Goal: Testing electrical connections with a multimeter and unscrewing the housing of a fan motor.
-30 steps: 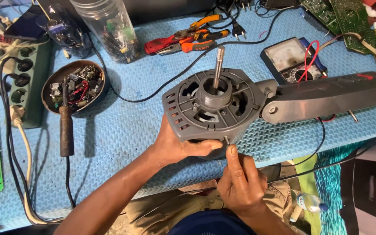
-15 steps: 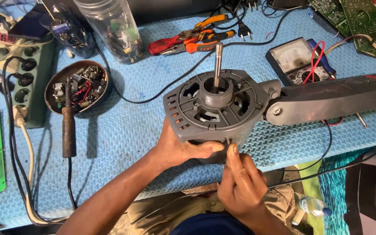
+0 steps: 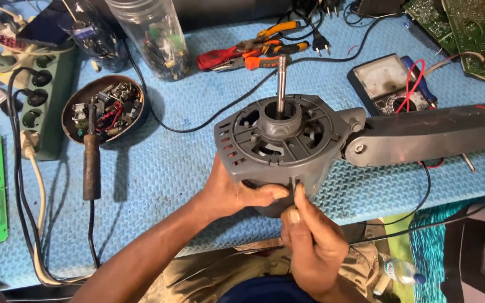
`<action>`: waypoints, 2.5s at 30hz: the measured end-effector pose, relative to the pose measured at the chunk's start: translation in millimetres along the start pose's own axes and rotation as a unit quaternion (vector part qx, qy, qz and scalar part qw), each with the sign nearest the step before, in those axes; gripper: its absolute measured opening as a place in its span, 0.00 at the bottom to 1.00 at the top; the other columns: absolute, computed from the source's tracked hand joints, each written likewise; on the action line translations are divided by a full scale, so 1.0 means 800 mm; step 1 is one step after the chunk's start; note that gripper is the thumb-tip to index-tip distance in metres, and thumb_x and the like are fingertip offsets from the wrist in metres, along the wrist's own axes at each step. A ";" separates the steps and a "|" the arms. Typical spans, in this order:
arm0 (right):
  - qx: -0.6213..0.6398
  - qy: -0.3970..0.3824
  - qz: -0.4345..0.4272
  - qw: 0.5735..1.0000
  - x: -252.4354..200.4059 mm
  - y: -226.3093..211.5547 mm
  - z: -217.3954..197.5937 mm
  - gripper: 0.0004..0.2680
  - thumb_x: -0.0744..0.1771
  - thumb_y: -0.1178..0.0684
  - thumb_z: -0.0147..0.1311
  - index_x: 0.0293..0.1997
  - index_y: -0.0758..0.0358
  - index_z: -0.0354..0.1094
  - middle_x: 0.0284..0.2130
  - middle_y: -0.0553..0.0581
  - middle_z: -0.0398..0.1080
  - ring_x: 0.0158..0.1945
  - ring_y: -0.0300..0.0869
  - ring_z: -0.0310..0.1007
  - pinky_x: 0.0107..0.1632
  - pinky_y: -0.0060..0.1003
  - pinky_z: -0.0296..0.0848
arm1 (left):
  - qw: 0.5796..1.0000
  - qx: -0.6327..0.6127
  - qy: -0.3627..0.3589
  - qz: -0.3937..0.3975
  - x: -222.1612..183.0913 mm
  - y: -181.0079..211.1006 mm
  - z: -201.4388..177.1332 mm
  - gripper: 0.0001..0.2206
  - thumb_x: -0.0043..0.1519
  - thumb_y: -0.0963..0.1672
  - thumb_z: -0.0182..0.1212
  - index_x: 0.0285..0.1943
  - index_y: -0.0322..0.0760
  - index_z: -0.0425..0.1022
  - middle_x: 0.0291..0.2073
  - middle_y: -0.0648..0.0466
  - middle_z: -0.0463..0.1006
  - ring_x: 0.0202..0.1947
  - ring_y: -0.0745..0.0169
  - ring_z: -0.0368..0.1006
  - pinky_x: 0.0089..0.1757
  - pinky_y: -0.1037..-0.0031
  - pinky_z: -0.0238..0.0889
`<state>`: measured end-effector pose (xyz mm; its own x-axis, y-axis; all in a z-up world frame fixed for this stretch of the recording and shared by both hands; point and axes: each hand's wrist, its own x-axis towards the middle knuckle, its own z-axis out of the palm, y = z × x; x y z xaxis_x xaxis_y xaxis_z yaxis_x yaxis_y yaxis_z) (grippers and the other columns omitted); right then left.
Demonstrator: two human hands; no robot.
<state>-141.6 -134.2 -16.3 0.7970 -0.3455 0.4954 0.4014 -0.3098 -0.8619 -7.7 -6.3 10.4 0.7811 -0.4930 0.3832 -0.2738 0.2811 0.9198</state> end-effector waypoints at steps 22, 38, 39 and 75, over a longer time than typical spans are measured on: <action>-0.101 0.057 -0.066 0.991 -0.008 0.018 -0.006 0.12 0.70 0.58 0.48 0.58 0.75 0.66 0.40 0.69 0.69 0.35 0.46 0.71 0.38 0.39 0.72 | 0.995 0.062 -0.006 0.074 0.003 -0.001 -0.009 0.52 0.45 0.52 0.80 0.76 0.34 0.51 0.67 0.49 0.69 0.70 0.51 0.66 0.73 0.58 0.56; -0.195 0.003 -0.080 0.978 -0.016 0.011 -0.017 0.14 0.65 0.60 0.63 0.53 0.73 0.63 0.43 0.69 0.72 0.46 0.52 0.78 0.51 0.43 0.80 | 0.990 0.069 -0.109 0.055 0.006 0.009 -0.034 0.52 0.48 0.53 0.78 0.78 0.35 0.47 0.70 0.49 0.64 0.73 0.49 0.63 0.72 0.52 0.55; -0.190 0.001 -0.075 0.979 -0.013 0.006 -0.016 0.11 0.64 0.59 0.65 0.47 0.71 0.67 0.39 0.65 0.73 0.43 0.48 0.78 0.48 0.39 0.79 | 0.988 0.064 -0.123 0.063 0.006 0.007 -0.037 0.53 0.49 0.52 0.78 0.79 0.34 0.45 0.72 0.48 0.62 0.74 0.48 0.61 0.73 0.51 0.55; -0.392 -0.401 0.092 0.823 0.328 0.022 -0.135 0.07 0.66 0.56 0.62 0.46 0.56 0.81 0.39 0.51 0.83 0.42 0.38 0.80 0.46 0.36 0.71 | 0.866 0.453 0.182 0.106 -0.122 -0.006 0.084 0.09 0.58 0.46 0.72 0.39 0.40 0.79 0.32 0.59 0.83 0.32 0.60 0.74 0.37 0.69 0.59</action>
<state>26.1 -325.9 110.5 0.9793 0.1477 -0.1381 0.0763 -0.9024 -0.4241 -120.3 -15.3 -25.7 0.7397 -0.1700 0.6511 -0.6316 -0.5092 0.5846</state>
